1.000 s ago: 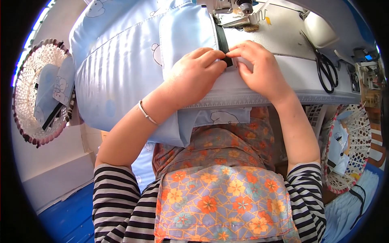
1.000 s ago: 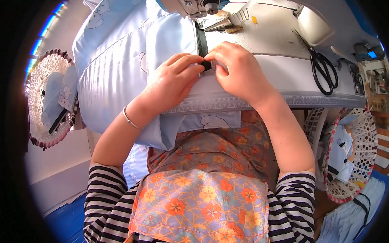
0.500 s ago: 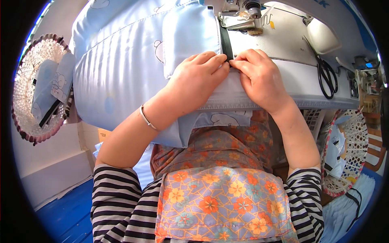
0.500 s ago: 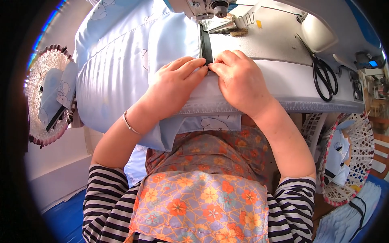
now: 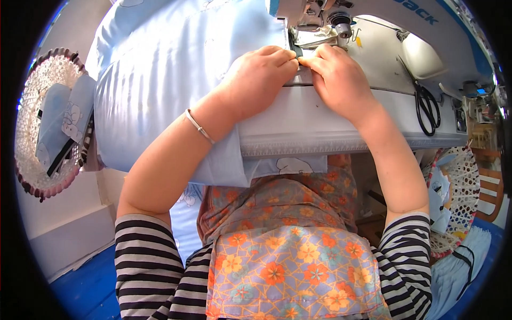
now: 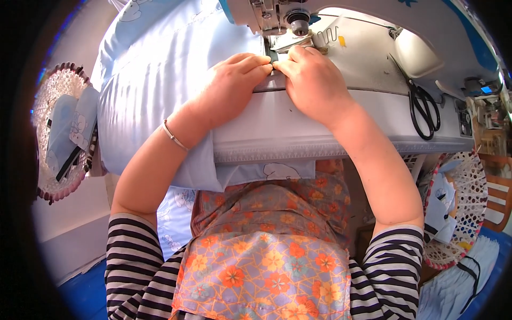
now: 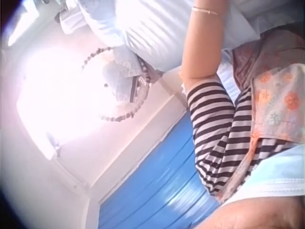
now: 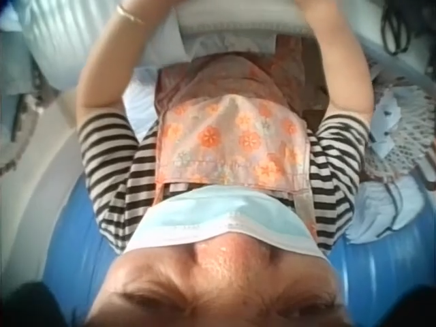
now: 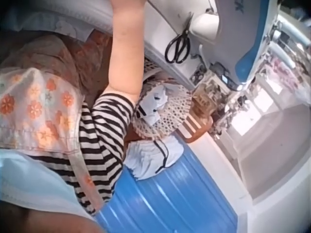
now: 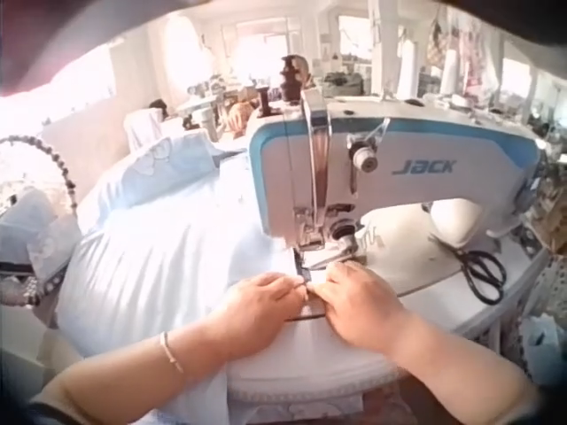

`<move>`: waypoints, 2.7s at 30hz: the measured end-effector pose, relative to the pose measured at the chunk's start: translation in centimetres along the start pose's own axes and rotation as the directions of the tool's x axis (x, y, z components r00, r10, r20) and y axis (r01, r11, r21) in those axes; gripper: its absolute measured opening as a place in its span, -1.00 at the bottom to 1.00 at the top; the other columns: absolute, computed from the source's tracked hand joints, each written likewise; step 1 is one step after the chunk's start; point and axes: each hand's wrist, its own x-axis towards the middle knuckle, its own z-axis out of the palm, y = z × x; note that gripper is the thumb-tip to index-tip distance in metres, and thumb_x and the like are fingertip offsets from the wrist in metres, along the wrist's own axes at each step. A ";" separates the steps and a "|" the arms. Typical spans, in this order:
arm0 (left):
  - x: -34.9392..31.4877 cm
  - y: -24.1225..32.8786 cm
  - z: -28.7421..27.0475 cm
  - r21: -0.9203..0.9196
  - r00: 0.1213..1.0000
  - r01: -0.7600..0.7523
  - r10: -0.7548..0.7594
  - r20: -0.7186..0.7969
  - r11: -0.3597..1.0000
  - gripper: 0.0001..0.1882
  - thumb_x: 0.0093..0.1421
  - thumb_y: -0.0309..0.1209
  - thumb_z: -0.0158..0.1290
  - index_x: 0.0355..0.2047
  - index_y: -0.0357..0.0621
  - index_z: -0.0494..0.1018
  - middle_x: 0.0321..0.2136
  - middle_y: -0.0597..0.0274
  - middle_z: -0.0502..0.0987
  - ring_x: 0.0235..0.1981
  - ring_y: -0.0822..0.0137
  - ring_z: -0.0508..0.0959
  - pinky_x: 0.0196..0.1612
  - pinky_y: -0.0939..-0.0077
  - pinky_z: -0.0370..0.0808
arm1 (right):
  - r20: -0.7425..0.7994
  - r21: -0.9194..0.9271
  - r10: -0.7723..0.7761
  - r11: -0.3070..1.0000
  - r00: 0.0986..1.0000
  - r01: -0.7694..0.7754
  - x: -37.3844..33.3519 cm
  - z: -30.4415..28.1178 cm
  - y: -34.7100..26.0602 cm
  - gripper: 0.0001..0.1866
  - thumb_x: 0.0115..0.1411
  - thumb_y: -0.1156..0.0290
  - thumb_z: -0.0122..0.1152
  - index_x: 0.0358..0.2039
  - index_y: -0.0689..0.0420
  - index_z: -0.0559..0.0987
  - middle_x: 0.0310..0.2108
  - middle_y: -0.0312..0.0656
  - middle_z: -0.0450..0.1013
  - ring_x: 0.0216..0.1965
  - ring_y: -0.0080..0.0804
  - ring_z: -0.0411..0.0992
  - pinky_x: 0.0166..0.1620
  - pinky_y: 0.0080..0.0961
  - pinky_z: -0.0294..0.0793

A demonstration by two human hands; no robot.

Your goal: Sewing zippers onto blue fabric pieces using an industrial sewing machine.

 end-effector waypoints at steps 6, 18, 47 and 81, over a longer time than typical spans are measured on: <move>0.9 -2.0 0.7 0.004 0.998 -0.009 0.009 -0.060 1.000 -0.77 0.00 -0.51 0.02 -0.29 -0.16 0.50 -0.27 0.23 0.52 -0.14 0.15 0.53 -0.07 0.35 0.53 | -0.027 -0.042 -0.042 0.998 0.999 0.041 1.1 0.6 0.9 -0.73 0.06 0.60 0.19 -0.19 0.13 0.64 -0.35 -0.18 0.40 -0.26 -0.18 0.43 -0.19 -0.27 0.45; 2.1 -5.0 2.0 0.032 0.999 -0.001 0.003 -0.045 0.999 -0.72 0.00 -0.58 0.00 -0.23 -0.18 0.54 -0.25 0.20 0.53 -0.08 0.16 0.53 0.07 0.36 0.47 | -0.145 0.551 0.380 0.798 0.913 -0.245 1.5 -2.5 5.2 -0.80 0.16 0.42 0.26 -0.24 0.23 0.61 -0.42 -0.21 0.57 -0.40 -0.54 0.50 -0.22 -0.59 0.48; -18.5 16.3 -6.0 -0.298 0.848 0.456 -0.511 -0.141 0.839 -0.76 0.11 -0.74 -0.02 -0.21 -0.38 0.52 -0.06 -0.14 0.51 -0.14 0.04 0.58 -0.07 0.29 0.54 | 0.337 0.417 0.228 0.833 0.913 -0.362 -10.1 9.2 -12.6 -0.61 0.17 0.23 0.26 -0.09 0.23 0.55 -0.10 0.15 0.48 -0.02 0.17 0.41 0.06 -0.05 0.36; -3.5 3.5 -3.7 0.064 0.937 0.250 -0.258 0.235 0.966 -0.55 0.27 -0.47 -0.08 0.18 -0.28 0.34 0.24 -0.07 0.31 0.28 -0.07 0.26 0.32 0.14 0.13 | -0.371 0.110 0.366 0.930 0.854 -0.350 -15.6 -10.0 1.6 -0.86 0.13 0.47 0.25 -0.27 0.09 0.67 -0.32 -0.17 0.57 -0.32 -0.24 0.55 -0.27 -0.35 0.55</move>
